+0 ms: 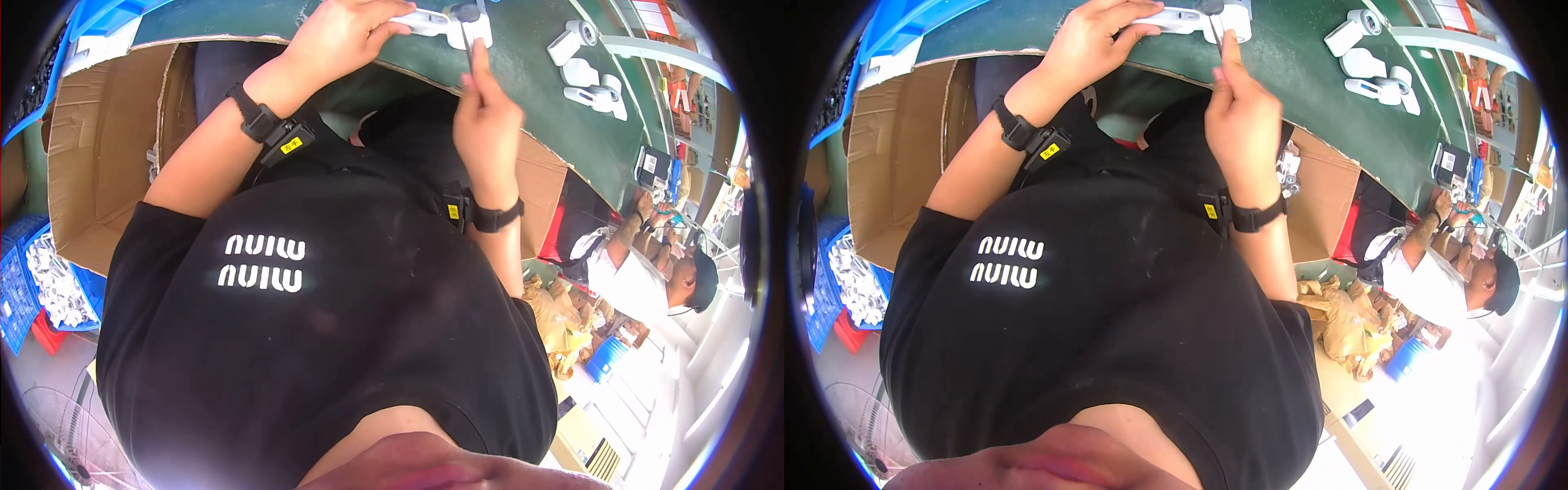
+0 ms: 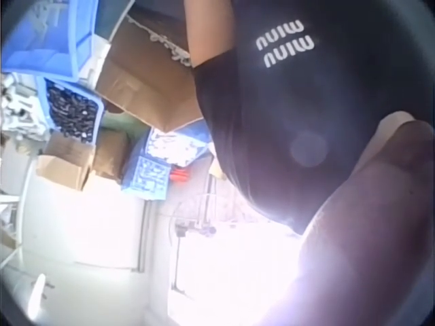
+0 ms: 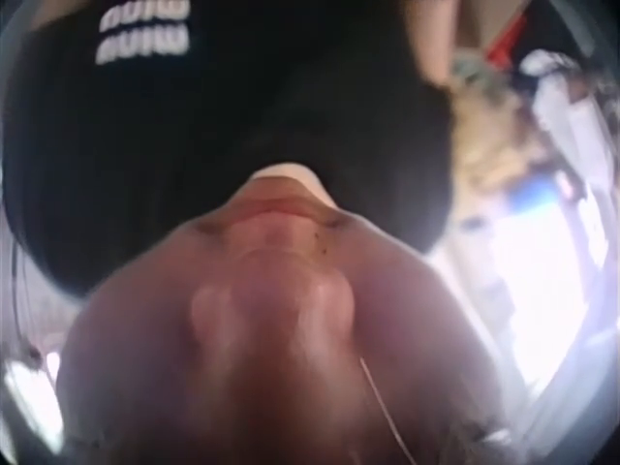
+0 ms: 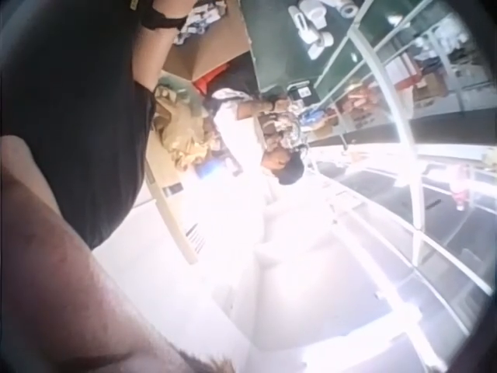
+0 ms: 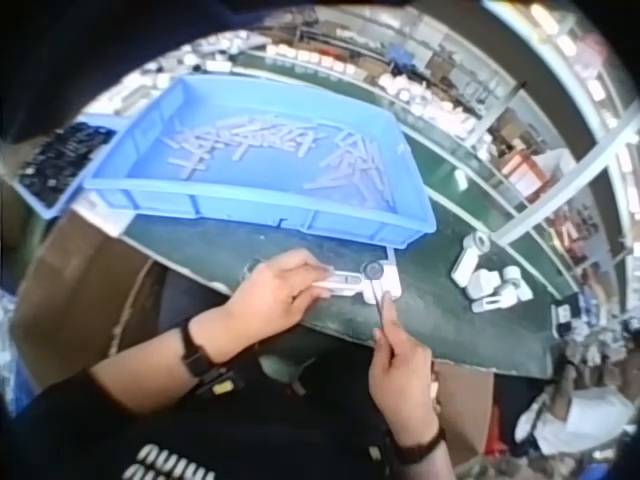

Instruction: Assembling plastic parts by tapping them together using a small hammer on a factory production line.

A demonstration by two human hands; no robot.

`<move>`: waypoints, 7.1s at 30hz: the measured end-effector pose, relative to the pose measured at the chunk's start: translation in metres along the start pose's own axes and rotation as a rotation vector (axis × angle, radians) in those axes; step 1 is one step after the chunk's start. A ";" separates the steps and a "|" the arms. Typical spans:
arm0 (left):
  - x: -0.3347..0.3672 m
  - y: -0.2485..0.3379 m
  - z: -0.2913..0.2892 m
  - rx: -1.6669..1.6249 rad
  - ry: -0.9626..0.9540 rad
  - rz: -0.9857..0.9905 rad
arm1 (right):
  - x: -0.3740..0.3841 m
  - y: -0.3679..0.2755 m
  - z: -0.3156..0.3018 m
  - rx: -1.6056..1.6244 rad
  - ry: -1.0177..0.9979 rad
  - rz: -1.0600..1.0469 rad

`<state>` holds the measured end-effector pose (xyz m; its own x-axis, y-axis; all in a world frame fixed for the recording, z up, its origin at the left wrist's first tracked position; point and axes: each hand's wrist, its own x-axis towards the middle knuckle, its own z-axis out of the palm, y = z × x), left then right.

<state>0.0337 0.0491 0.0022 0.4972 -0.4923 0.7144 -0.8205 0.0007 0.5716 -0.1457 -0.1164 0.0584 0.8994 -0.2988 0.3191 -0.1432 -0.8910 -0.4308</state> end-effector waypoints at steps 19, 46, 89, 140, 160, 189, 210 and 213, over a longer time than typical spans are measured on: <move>0.012 0.008 -0.015 -0.104 -0.080 -0.220 | 0.005 0.015 0.004 0.203 0.305 -0.120; -0.030 0.015 -0.131 -0.101 -0.291 -0.341 | 0.016 0.071 -0.010 0.396 0.143 0.358; -0.065 0.020 -0.275 -0.307 -0.428 -0.978 | 0.042 0.030 -0.017 0.815 -0.029 0.551; 0.135 0.035 -0.050 0.123 -0.488 -0.156 | 0.058 0.070 0.029 1.499 -0.241 0.313; 0.200 -0.107 -0.033 0.440 -0.861 -0.169 | 0.055 0.065 0.030 1.634 -0.104 0.376; 0.034 0.025 -0.048 -0.141 -0.016 0.160 | 0.049 -0.006 0.016 1.228 -0.066 0.407; 0.017 -0.004 -0.046 0.160 -0.180 0.059 | 0.068 -0.002 0.031 0.656 -0.082 0.383; 0.018 -0.002 -0.046 0.180 -0.190 0.109 | 0.068 0.002 0.030 0.601 -0.107 0.340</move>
<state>0.0575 0.0803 0.0328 0.3551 -0.6519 0.6700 -0.9117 -0.0832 0.4023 -0.0722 -0.1284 0.0535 0.8853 -0.4648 0.0117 -0.1985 -0.4006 -0.8945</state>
